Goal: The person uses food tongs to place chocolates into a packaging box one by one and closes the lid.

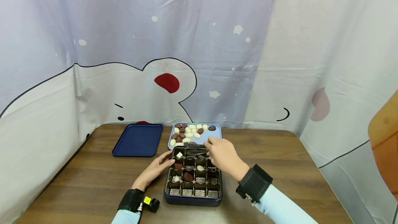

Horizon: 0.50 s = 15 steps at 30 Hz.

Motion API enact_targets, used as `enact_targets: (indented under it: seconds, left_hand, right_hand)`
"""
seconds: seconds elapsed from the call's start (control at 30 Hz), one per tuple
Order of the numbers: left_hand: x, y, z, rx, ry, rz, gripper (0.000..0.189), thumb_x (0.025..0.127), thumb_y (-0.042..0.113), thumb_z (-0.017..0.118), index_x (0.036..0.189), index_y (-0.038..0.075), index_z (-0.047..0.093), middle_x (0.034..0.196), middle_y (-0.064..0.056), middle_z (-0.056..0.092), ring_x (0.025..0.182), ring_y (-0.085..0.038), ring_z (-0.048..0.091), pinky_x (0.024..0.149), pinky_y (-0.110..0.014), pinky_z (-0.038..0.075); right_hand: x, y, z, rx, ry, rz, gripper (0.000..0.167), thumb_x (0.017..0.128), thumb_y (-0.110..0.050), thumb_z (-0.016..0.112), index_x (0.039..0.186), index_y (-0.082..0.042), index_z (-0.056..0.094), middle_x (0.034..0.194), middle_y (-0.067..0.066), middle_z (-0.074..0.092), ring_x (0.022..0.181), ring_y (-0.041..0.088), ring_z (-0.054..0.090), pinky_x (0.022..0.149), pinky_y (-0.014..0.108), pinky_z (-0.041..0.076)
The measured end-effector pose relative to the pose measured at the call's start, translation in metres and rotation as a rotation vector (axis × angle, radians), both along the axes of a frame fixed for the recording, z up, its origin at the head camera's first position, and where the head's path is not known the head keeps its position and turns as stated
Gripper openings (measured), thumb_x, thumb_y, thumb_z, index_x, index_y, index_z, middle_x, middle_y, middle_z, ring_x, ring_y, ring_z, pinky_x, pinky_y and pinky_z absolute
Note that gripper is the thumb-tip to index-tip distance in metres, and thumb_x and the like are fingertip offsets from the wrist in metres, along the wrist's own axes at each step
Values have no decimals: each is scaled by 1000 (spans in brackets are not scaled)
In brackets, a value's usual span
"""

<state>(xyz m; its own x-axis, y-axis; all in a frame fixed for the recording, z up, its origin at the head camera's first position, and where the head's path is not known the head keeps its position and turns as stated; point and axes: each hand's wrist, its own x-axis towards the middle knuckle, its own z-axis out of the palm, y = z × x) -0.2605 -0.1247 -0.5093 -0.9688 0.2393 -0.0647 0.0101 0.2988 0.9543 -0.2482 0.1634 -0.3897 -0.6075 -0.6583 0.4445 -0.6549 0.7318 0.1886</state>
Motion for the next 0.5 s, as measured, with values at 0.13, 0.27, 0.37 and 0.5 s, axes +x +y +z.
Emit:
enact_targets:
  seconds: [0.13, 0.27, 0.37, 0.5]
  left_hand:
    - [-2, -1, -3, -5, -5, -1, 66, 91, 43, 60, 148, 18, 36, 151, -15, 34, 136, -40, 34, 105, -56, 33]
    - [-3, -1, -5, -13, -10, -14, 69, 91, 47, 59, 149, 18, 34, 151, -17, 33, 137, -42, 32, 106, -57, 32]
    - [-3, -1, -5, -15, -10, -18, 70, 91, 47, 59, 149, 18, 33, 151, -18, 32, 137, -42, 31, 107, -57, 31]
    - [-3, -1, -4, -6, -3, -6, 67, 91, 44, 60, 148, 18, 35, 151, -16, 33, 137, -40, 33, 107, -55, 32]
  right_hand:
    - [-25, 1, -4, -37, -37, -96, 21, 78, -11, 75, 99, -12, 70, 81, -1, 51, 61, 14, 47, 52, 25, 38]
    - [-45, 3, -14, -56, -94, -177, 20, 81, -13, 74, 100, -11, 71, 82, 1, 53, 59, 17, 49, 50, 26, 37]
    - [-56, 2, -22, -31, -140, -210, 17, 82, -12, 72, 99, -10, 71, 82, 2, 53, 61, 20, 52, 50, 28, 40]
    - [-66, -4, -31, 20, -197, -220, 9, 83, -10, 70, 91, -11, 68, 79, 3, 48, 61, 21, 52, 52, 32, 43]
